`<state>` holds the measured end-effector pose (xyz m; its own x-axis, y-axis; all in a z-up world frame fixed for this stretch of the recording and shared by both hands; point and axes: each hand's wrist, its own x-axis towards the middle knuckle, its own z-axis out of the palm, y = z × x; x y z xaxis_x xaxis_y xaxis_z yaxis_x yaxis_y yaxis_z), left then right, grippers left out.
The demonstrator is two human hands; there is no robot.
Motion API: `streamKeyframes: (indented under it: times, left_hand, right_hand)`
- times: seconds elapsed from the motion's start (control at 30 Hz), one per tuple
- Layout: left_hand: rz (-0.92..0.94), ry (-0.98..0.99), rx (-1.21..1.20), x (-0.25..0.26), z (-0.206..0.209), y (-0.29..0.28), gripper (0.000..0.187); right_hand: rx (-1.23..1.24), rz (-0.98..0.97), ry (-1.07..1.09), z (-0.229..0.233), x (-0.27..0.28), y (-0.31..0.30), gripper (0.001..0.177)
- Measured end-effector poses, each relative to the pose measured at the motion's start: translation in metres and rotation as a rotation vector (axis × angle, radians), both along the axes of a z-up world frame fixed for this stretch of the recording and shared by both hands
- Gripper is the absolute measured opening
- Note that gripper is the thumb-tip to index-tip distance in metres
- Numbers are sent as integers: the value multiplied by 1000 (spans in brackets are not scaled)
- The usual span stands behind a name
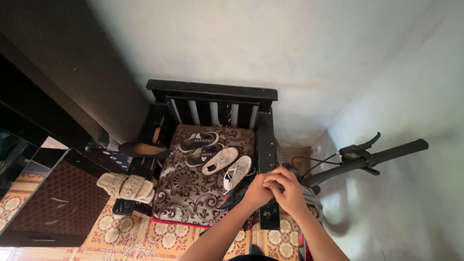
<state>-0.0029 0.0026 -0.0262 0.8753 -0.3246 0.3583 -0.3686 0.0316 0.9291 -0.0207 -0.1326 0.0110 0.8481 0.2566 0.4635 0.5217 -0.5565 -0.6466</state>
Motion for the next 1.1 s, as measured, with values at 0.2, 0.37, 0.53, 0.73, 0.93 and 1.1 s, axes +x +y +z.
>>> streamKeyframes:
  times: [0.2, 0.37, 0.53, 0.73, 0.93, 1.1]
  left_hand:
    - [114, 148, 251, 0, -24, -6, 31]
    - [114, 131, 168, -7, -24, -4, 36]
    - [75, 122, 164, -13, -5, -1, 58]
    - [64, 196, 320, -8, -5, 0, 63]
    - [77, 184, 311, -5, -10, -2, 61]
    - [-44, 108, 357, 16, -57, -6, 37]
  right_hand:
    - [202, -29, -11, -13, 2, 1, 12]
    - [176, -211, -65, -15, 9, -8, 9]
    - [145, -277, -109, -22, 23, -32, 8]
    - [266, -313, 122, -29, 10, -30, 8]
    - [296, -267, 95, -24, -4, -16, 7]
    - [90, -74, -114, -15, -10, 3, 7]
